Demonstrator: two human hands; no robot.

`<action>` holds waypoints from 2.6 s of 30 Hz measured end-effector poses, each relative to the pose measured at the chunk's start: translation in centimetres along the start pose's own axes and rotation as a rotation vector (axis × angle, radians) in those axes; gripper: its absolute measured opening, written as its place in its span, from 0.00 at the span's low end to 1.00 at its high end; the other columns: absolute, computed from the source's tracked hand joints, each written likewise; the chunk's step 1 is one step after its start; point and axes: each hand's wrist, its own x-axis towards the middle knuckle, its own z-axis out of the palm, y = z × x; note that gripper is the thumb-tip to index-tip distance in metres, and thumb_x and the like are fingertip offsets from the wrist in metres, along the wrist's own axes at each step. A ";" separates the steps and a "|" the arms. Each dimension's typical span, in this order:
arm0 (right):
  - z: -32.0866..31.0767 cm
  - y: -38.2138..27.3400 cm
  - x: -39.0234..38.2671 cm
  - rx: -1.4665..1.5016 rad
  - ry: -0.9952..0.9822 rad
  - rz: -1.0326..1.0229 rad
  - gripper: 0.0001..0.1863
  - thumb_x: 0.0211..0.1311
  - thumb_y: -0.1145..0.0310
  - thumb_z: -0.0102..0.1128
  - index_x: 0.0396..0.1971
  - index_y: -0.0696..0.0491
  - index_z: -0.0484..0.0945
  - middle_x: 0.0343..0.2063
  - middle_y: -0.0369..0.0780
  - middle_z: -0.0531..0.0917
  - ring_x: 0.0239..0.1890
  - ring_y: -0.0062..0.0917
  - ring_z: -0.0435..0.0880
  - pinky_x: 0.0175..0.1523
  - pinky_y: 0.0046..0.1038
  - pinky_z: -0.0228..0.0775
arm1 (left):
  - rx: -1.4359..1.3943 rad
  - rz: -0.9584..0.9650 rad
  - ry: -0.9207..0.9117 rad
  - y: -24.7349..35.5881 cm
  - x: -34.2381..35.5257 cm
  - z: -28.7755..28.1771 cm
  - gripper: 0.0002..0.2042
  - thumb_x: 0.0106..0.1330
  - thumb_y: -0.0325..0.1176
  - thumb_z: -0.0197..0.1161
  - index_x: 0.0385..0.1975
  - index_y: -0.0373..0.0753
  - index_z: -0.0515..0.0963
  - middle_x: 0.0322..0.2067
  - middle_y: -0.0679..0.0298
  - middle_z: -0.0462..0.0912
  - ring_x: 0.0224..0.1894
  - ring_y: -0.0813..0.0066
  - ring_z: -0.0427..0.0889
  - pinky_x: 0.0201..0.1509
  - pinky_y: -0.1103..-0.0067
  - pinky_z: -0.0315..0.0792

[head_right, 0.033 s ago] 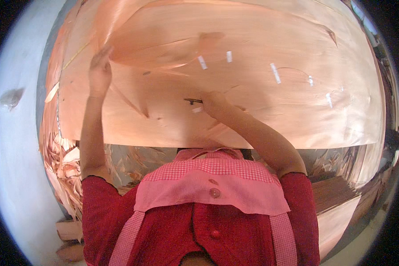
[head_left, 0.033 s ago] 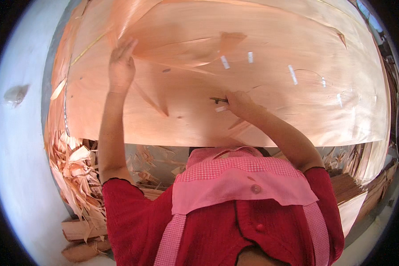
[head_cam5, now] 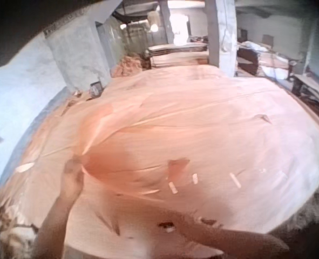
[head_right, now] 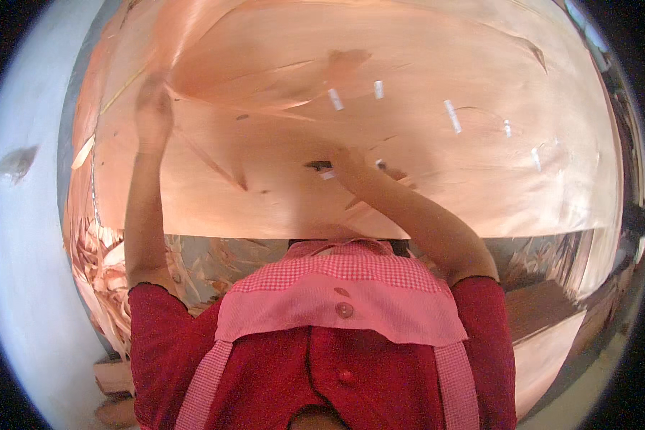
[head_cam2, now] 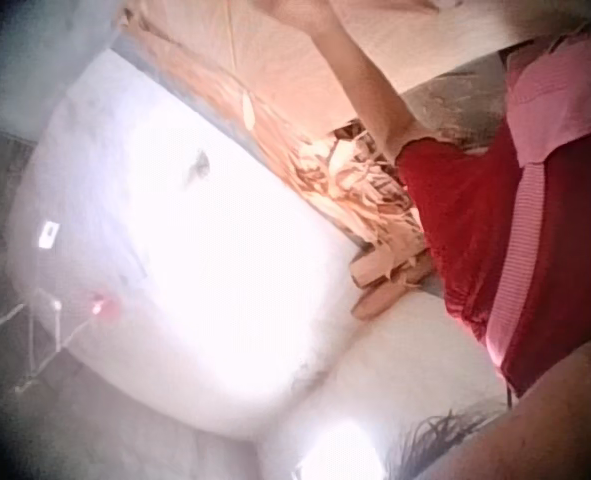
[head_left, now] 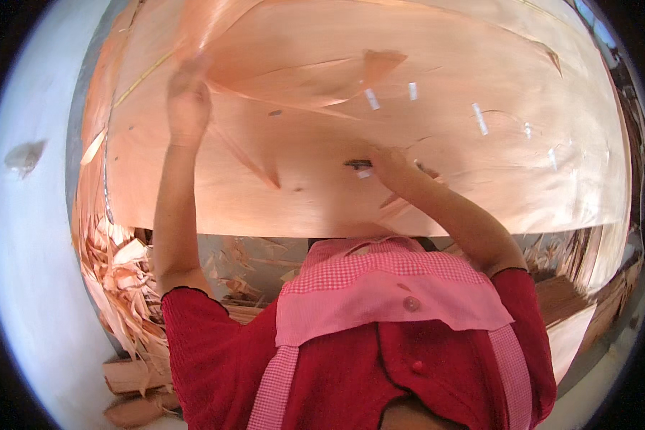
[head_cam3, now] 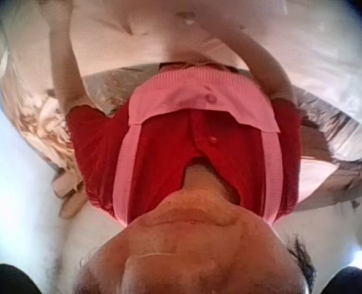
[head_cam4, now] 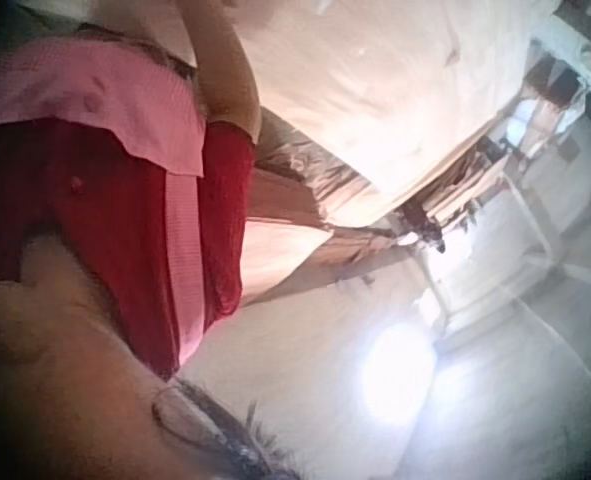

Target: The person uses a utility knife to cut shapes out of thin wood veneer sheets, removing the cut-outs and measuring sections with a ruler.

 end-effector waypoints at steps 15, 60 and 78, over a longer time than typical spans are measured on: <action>-8.1 -9.2 12.1 0.191 0.347 0.379 0.10 0.50 0.72 0.58 0.35 0.51 0.75 0.43 0.37 0.77 0.29 0.33 0.80 0.30 0.27 0.73 | 0.088 -0.398 -0.414 -22.3 5.9 6.2 0.20 0.56 0.30 0.49 0.51 0.40 0.70 0.49 0.55 0.73 0.51 0.55 0.72 0.54 0.69 0.66; -1.6 -13.0 15.9 0.557 0.096 0.200 0.17 0.60 0.70 0.40 0.48 0.55 0.68 0.38 0.50 0.77 0.43 0.41 0.77 0.45 0.37 0.69 | -0.128 -0.564 -0.249 1.9 -12.9 14.0 0.21 0.63 0.41 0.49 0.55 0.43 0.65 0.60 0.63 0.59 0.63 0.63 0.54 0.63 0.62 0.47; -6.5 -8.1 22.2 0.107 -0.012 -0.333 0.19 0.58 0.65 0.47 0.51 0.36 0.69 0.37 0.37 0.80 0.36 0.34 0.79 0.39 0.34 0.72 | -0.314 -0.754 -0.210 5.4 -10.3 12.0 0.51 0.45 0.49 0.68 0.62 0.33 0.42 0.63 0.52 0.48 0.66 0.63 0.46 0.68 0.64 0.34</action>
